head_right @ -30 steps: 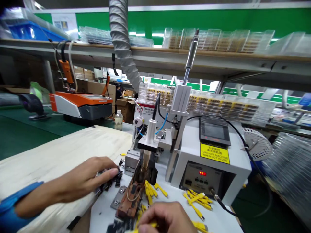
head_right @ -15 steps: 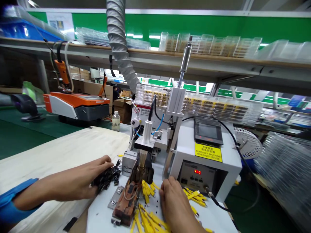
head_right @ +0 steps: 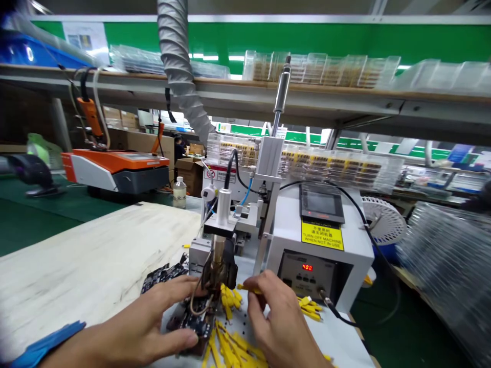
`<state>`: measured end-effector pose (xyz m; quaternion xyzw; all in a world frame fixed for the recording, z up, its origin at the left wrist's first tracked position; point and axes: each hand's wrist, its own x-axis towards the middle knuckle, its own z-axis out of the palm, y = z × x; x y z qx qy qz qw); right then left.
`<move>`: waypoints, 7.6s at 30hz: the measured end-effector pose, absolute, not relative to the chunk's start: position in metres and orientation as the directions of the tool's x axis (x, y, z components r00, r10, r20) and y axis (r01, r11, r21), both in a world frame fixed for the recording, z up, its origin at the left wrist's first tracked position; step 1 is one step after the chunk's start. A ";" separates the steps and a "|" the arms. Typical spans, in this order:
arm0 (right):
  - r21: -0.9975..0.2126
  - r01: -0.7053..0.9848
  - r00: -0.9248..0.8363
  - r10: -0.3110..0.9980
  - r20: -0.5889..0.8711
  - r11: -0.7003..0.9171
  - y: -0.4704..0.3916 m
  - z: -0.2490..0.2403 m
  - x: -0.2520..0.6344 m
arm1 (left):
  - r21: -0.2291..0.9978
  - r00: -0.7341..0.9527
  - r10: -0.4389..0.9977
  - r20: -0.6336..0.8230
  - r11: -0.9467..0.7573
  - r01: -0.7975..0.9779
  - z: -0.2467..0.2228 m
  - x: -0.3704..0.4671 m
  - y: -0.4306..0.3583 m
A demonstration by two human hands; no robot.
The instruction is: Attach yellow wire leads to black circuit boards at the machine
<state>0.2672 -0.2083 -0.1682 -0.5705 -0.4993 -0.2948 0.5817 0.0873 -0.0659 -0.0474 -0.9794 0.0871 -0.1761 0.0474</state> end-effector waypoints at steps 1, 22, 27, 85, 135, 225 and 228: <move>-0.356 0.915 0.310 0.232 0.922 0.193 -0.210 -0.167 0.267 | -0.106 0.927 -0.177 0.331 -0.983 -0.150 -0.048 0.089 -0.067; -0.074 0.943 -0.010 0.250 0.968 0.324 -0.195 -0.171 0.261 | -0.366 0.917 -0.256 0.304 -0.921 -0.136 -0.048 0.081 -0.059; -0.036 0.940 -0.041 0.217 0.975 0.339 -0.195 -0.172 0.260 | -0.340 0.922 -0.243 0.301 -0.931 -0.134 -0.047 0.083 -0.064; -0.236 0.777 0.590 0.544 0.597 -0.583 -0.243 -0.192 0.323 | -0.457 0.891 -0.309 0.333 -0.879 -0.134 -0.047 0.076 -0.062; 0.102 0.986 -0.142 0.338 0.930 0.136 -0.198 -0.170 0.265 | -0.766 0.861 -0.464 0.207 -0.624 -0.152 -0.070 0.089 -0.053; 0.026 0.975 -0.072 0.203 0.977 0.222 -0.196 -0.172 0.262 | -0.522 0.814 -0.412 0.409 -0.838 -0.162 -0.048 0.092 -0.058; 0.024 0.972 -0.073 0.201 0.977 0.232 -0.196 -0.172 0.262 | -0.520 0.823 -0.397 0.407 -0.841 -0.149 -0.048 0.092 -0.057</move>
